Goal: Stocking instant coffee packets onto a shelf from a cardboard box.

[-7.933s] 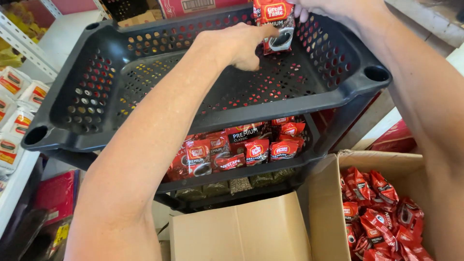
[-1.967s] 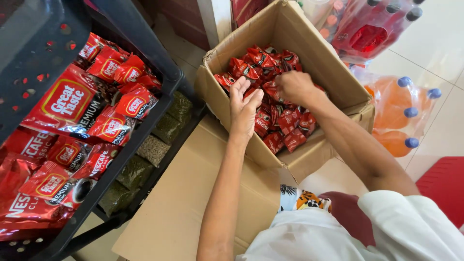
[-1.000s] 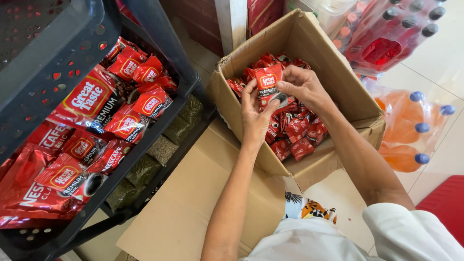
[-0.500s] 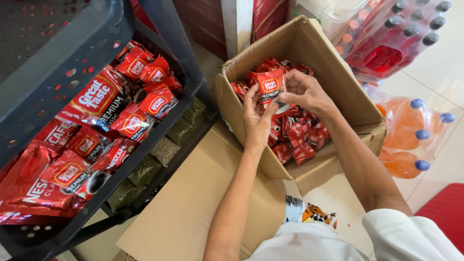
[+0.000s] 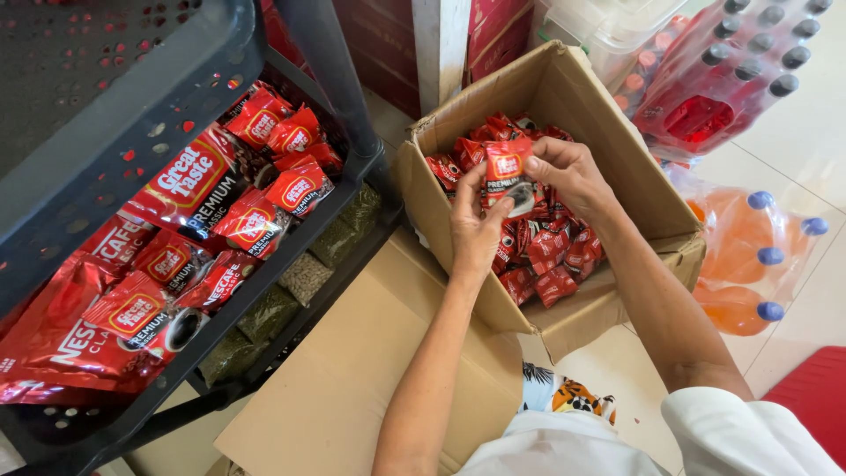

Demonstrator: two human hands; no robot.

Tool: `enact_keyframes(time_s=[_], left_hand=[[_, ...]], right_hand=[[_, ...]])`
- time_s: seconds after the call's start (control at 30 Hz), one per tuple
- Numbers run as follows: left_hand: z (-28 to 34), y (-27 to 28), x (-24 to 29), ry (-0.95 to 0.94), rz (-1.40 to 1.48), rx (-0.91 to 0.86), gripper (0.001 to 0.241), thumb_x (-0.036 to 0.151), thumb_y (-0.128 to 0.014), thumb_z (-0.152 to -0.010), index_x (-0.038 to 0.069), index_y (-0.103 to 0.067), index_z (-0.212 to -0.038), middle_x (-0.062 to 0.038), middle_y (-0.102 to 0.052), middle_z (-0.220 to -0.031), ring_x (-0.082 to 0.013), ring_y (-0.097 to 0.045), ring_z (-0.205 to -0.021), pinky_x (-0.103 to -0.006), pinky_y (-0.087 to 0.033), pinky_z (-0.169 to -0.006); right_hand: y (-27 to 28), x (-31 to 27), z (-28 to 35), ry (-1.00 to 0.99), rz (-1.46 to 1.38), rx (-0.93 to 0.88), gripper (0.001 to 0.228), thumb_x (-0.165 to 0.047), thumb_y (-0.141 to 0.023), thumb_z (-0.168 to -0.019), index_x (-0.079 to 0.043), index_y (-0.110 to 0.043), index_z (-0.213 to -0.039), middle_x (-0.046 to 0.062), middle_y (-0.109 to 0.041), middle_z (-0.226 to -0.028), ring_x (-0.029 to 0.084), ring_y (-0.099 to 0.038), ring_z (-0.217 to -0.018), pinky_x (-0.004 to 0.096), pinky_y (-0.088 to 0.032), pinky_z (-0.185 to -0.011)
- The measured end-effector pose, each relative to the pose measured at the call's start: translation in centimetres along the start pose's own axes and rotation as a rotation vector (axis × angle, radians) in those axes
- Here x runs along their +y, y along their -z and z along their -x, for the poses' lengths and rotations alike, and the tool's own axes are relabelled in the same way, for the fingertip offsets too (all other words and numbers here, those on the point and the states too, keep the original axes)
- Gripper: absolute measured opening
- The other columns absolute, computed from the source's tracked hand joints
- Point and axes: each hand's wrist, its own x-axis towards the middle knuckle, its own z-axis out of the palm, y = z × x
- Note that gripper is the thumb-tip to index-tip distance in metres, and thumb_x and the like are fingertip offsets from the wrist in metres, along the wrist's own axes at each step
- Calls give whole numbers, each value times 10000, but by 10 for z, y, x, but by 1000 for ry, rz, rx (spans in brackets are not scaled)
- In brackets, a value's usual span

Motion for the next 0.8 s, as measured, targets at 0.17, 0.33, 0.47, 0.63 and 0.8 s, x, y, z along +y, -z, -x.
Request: enact_keyframes(time_s=[0.17, 0.33, 0.47, 0.63, 0.8], left_hand=[[5, -7, 21, -62, -209, -98, 673, -82, -748, -889, 68, -509, -1500, -91, -619, -1409, -169, -626, -1257, -327, -528, -1109], [9, -21, 46, 4, -313, -87, 879, -39, -866, -739, 147, -465, -1500, -72, -670, -1307, -148, -676, -1111, -316, -583, -975], [11, -21, 51, -82, -370, -119, 910, -106, -784, -750, 157, -431, -1547, -55, -630, -1371, -150, -648, -1175, -311, -556, -1014], [10, -15, 43, 39, -262, -158, 933, -130, -726, -760, 190, -411, -1579, -45, -622, -1390, -163, -645, -1215, -307, -559, -1031], [11, -10, 45, -56, -312, -175, 944, -176, -691, -737, 191, -418, -1563, -77, -589, -1446, -190, -591, -1295, -319, -506, -1080]], right_hand=[[-7, -8, 2, 25, -73, 43, 137, -117, -752, -1002, -2, -706, -1062, 34, -716, -981, 81, -651, -886, 244, -535, -813], [-10, -6, 2, 6, -362, 7, 44, -34, -699, -994, -13, -695, -1033, 67, -738, -1001, 140, -710, -894, 306, -596, -826], [-6, -4, -2, 3, -374, 25, 26, -14, -687, -991, -15, -693, -1016, 68, -735, -981, 148, -710, -875, 314, -598, -811], [-4, -6, -2, -14, -344, 97, 22, -9, -687, -983, -25, -675, -973, 62, -719, -953, 141, -699, -861, 312, -593, -811], [-4, -1, 2, -11, -317, 102, 25, -10, -674, -985, -21, -669, -964, 58, -701, -951, 140, -686, -865, 292, -574, -798]])
